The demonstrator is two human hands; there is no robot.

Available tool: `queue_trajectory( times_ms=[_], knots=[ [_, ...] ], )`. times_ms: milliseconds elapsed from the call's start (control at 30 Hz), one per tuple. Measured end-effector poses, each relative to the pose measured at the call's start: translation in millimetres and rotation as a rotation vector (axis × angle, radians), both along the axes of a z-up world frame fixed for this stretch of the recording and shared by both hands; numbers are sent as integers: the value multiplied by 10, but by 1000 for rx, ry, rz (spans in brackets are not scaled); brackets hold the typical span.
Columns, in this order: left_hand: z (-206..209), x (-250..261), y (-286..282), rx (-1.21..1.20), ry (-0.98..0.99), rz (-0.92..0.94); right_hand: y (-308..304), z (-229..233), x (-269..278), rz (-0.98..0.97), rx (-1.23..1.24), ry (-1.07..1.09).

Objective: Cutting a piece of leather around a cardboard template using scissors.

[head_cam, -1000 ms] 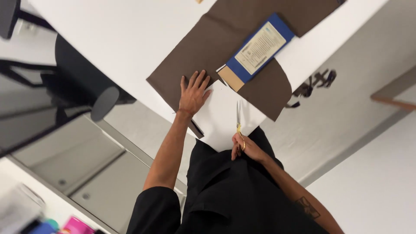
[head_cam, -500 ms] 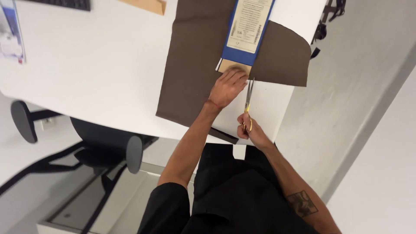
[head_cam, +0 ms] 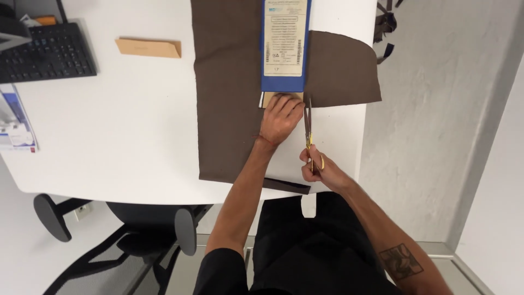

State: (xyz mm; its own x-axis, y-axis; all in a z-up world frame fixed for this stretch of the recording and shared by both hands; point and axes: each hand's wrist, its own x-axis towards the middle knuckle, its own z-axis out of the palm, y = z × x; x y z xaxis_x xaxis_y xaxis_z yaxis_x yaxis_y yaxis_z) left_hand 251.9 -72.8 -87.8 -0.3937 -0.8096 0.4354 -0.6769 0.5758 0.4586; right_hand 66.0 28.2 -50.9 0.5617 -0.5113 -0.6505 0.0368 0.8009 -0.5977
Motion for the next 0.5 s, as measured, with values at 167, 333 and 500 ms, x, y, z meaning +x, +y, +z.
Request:
queue_trajectory(
  times_ms=[167, 333, 500],
  knots=[
    [-12, -10, 8, -75, 24, 4, 43, -93, 87, 35, -58, 144],
    [-18, 26, 12, -108, 31, -14, 30, -182, 182, -9, -37, 212],
    [-27, 35, 13, -116, 27, -20, 24, -214, 223, -36, -51, 253]
  ],
)
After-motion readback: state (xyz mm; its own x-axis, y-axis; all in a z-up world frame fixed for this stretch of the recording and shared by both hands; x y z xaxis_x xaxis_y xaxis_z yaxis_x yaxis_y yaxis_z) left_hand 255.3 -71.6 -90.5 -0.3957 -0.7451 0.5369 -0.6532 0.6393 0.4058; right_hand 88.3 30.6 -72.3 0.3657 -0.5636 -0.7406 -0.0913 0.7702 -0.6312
